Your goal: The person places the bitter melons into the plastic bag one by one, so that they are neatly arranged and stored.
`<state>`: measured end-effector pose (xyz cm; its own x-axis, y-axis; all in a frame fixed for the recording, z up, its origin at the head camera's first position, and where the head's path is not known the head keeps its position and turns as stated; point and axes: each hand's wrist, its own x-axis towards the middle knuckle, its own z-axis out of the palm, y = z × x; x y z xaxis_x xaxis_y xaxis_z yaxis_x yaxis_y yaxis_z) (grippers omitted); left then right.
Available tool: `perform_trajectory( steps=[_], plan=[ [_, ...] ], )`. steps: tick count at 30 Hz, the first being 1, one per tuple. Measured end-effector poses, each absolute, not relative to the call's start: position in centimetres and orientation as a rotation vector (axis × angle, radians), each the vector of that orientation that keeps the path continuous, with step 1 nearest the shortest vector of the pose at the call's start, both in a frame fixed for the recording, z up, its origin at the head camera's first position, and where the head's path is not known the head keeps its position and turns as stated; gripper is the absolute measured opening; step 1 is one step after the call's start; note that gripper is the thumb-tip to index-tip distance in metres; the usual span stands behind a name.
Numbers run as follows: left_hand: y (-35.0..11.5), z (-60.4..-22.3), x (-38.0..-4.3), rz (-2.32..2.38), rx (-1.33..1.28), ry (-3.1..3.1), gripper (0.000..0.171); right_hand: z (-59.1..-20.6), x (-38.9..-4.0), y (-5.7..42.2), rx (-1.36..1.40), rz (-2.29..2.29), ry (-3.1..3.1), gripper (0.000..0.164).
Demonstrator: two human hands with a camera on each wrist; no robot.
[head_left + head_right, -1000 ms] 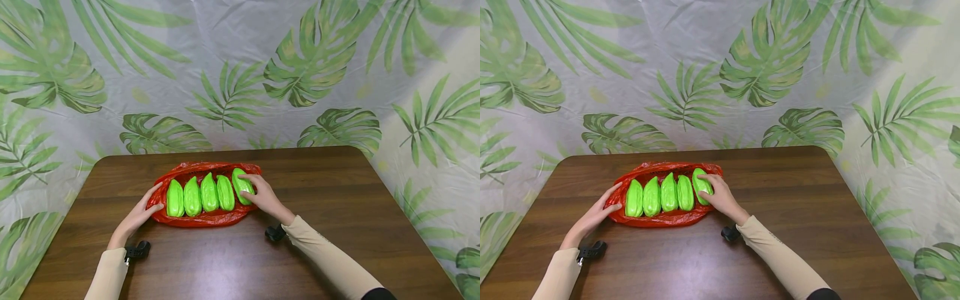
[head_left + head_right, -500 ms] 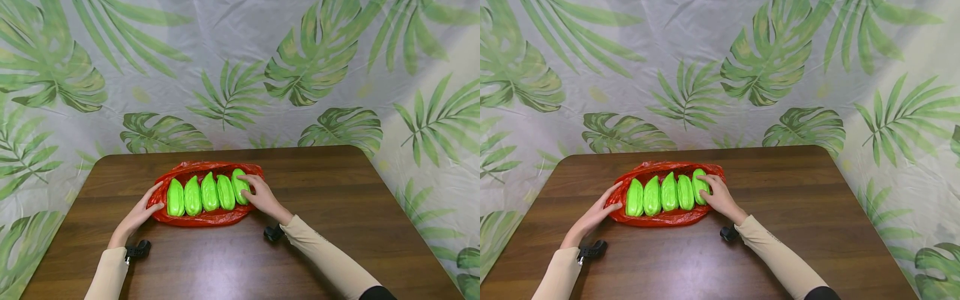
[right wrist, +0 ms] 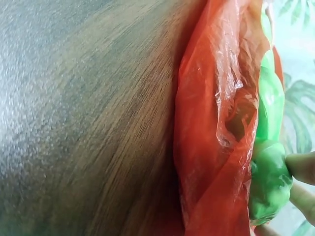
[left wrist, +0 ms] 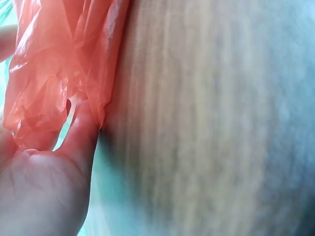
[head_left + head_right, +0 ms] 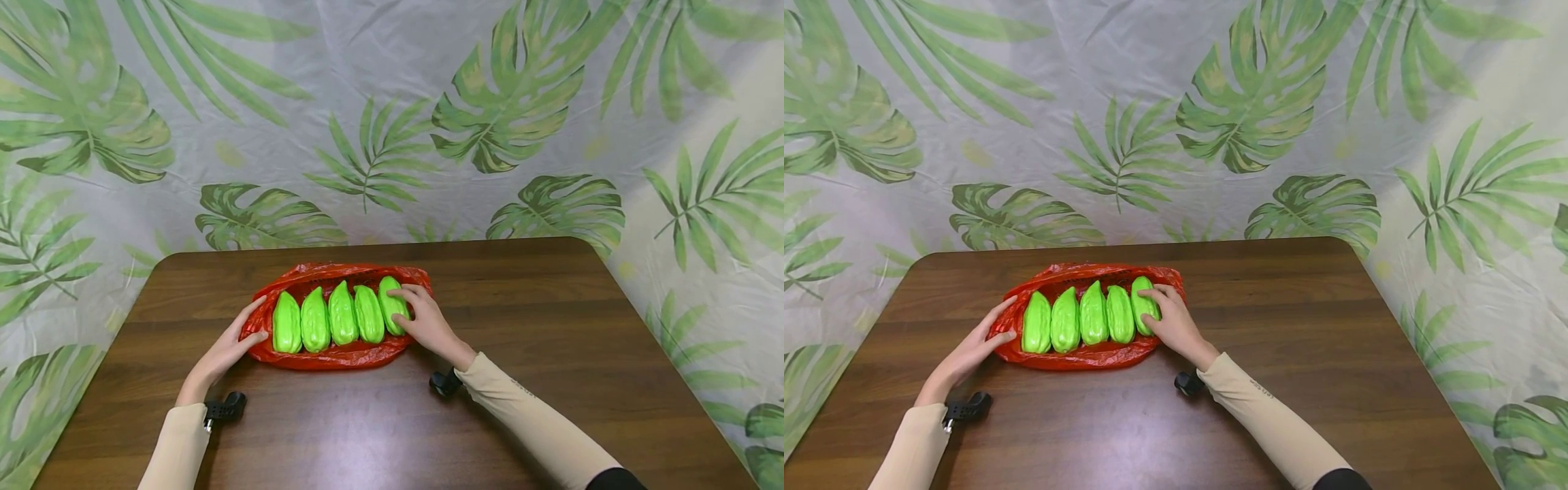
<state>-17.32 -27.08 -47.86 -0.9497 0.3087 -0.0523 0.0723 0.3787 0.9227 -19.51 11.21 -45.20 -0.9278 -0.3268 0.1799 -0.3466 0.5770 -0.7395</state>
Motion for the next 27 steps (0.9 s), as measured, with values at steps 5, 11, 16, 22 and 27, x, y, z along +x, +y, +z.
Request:
perform_trajectory(
  steps=[5,11,16,22,27],
  plan=[
    [-26.9,-47.6,-17.2,1.565,0.345,2.469,0.068,-45.3,-19.3,11.2,0.603,1.255,-2.774,0.041],
    [-26.7,-47.3,-17.1,1.455,0.323,2.585,0.067,-45.0,-18.9,11.5,0.619,1.276,-2.725,0.040],
    [-26.3,-46.6,-17.1,1.375,0.317,2.689,0.065,-44.5,-18.6,11.9,0.643,1.369,-2.609,0.038],
    [-26.0,-46.1,-17.1,1.341,0.334,2.786,0.061,-43.9,-18.4,13.0,0.614,1.412,-2.529,0.035],
    [-25.9,-46.4,-17.1,1.298,0.354,2.872,0.059,-43.5,-18.2,14.3,0.556,1.428,-2.503,0.033]
  ],
)
